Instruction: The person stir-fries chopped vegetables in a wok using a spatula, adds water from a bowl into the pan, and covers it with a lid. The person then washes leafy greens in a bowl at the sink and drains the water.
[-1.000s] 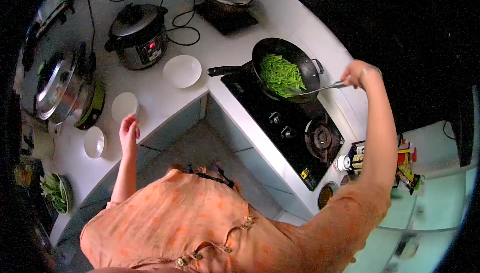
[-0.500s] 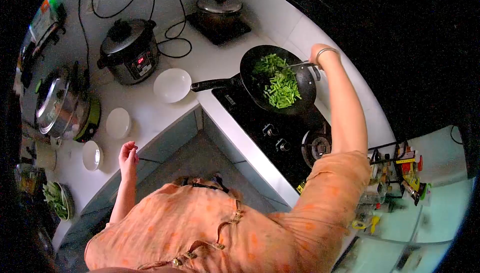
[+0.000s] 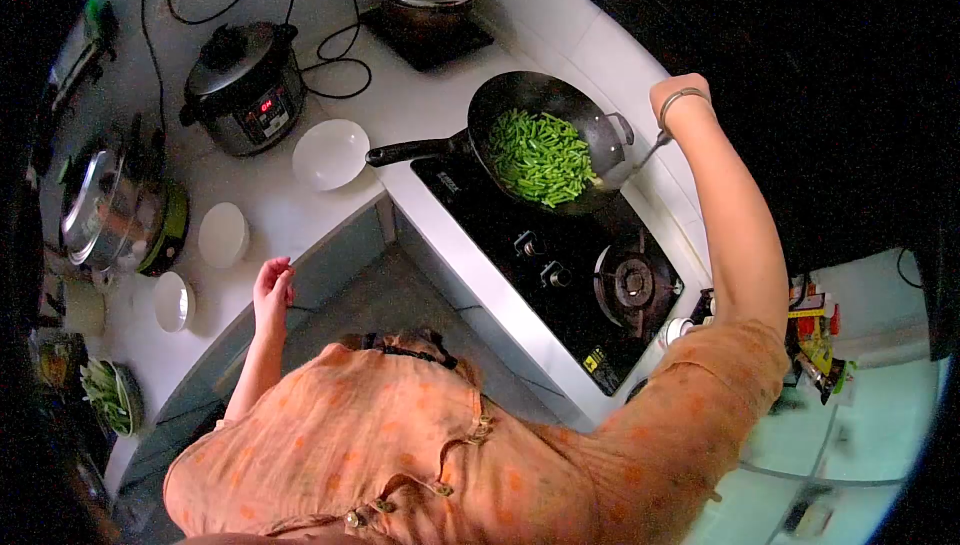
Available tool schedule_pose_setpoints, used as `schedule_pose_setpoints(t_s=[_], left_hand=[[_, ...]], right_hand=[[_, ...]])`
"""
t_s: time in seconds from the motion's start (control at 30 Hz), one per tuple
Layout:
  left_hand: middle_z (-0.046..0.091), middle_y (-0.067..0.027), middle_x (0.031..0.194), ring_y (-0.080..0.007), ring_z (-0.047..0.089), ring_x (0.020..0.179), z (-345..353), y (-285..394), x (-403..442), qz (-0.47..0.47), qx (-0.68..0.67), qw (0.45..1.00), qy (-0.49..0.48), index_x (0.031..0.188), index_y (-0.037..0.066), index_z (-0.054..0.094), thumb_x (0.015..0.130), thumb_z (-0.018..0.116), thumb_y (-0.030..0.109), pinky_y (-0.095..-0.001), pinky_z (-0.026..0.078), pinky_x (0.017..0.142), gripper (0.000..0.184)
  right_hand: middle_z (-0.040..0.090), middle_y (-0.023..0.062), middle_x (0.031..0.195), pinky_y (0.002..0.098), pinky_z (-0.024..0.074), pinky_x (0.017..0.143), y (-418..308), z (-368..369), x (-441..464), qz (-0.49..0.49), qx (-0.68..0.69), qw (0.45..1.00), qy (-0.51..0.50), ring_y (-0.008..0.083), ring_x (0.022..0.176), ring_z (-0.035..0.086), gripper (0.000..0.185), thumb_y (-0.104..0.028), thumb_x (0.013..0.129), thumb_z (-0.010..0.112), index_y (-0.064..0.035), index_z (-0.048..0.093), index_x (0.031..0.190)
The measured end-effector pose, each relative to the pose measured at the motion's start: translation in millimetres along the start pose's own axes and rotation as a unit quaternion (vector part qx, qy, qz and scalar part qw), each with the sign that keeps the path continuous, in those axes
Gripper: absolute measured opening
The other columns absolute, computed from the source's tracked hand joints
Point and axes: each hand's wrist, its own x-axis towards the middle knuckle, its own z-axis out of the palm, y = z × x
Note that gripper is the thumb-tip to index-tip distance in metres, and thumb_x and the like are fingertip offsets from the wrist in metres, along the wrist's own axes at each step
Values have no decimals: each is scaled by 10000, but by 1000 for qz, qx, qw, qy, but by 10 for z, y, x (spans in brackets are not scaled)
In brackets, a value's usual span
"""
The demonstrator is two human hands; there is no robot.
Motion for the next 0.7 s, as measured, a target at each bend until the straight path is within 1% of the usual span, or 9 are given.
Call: schedule_pose_setpoints(t_s=[0.17, 0.33, 0.37, 0.47, 0.5, 0.57, 0.63, 0.67, 0.7], left_hand=[[555, -4, 852, -32, 409, 530, -25, -30, -7, -3, -5, 1000, -1, 1015, 64, 535, 846, 506, 62, -164, 327, 450, 172], [558, -1, 852, -31, 411, 537, -63, -35, 16, 2, -8, 1000, -3, 1013, 66, 538, 844, 502, 59, -164, 329, 453, 172], [540, 13, 805, -32, 403, 513, -39, 6, 6, 6, -9, 1000, 0, 1002, 63, 537, 845, 516, 62, -169, 315, 439, 158], [524, 27, 759, -33, 396, 491, -57, -12, 38, 14, -8, 1000, 3, 990, 61, 537, 845, 531, 66, -174, 301, 425, 145], [525, 28, 761, -33, 397, 492, -67, -36, 42, 16, -4, 1000, 2, 989, 63, 538, 844, 533, 67, -174, 300, 426, 145], [528, 28, 769, -34, 400, 496, -65, -65, 46, 10, -1, 1000, -2, 987, 63, 539, 845, 534, 70, -174, 299, 429, 142], [531, 28, 776, -34, 402, 500, -65, -85, 50, 5, 1, 1000, -6, 984, 64, 541, 845, 534, 73, -174, 298, 433, 140], [546, 20, 810, -33, 412, 518, -72, -88, 53, 3, -2, 1000, -15, 991, 69, 543, 841, 535, 74, -168, 313, 445, 151], [561, 13, 844, -32, 423, 535, -75, -88, 53, -1, -4, 1000, -23, 999, 73, 545, 837, 536, 74, -163, 327, 457, 162]], right_hand=[[665, 25, 880, 308, 496, 716, -201, 191, 115, -60, 127, 990, 4, 189, 837, 627, 254, -182, 647, 742, -242, 698, 890], [659, 47, 904, 307, 485, 753, 3, 155, -13, -19, 261, 964, 35, 191, 841, 623, 248, -189, 685, 718, -227, 687, 929], [665, 44, 879, 294, 491, 728, 69, 143, -30, -21, 229, 973, 33, 172, 813, 627, 234, -160, 697, 713, -210, 691, 925], [669, 27, 792, 280, 502, 621, 194, -213, -255, -27, 227, 962, -148, 119, 661, 618, 200, -98, 723, 684, -175, 698, 906], [669, 27, 792, 280, 502, 621, 169, -229, -260, -26, 227, 962, -147, 119, 661, 618, 200, -98, 723, 684, -175, 698, 906], [659, 28, 752, 282, 495, 567, 89, -186, -220, -114, 265, 939, -186, 109, 595, 599, 198, -100, 719, 687, -170, 699, 903], [646, 29, 732, 279, 483, 537, -187, -116, -127, -190, 305, 923, -141, 94, 556, 576, 203, -179, 764, 643, -152, 677, 962], [658, 51, 764, 315, 495, 594, -369, -127, -113, -178, 294, 932, -111, 145, 626, 614, 226, -228, 781, 612, -145, 664, 985], [662, 78, 822, 353, 492, 678, -560, -84, -73, -200, 234, 951, 19, 216, 752, 632, 226, -257, 782, 602, -155, 666, 973]])
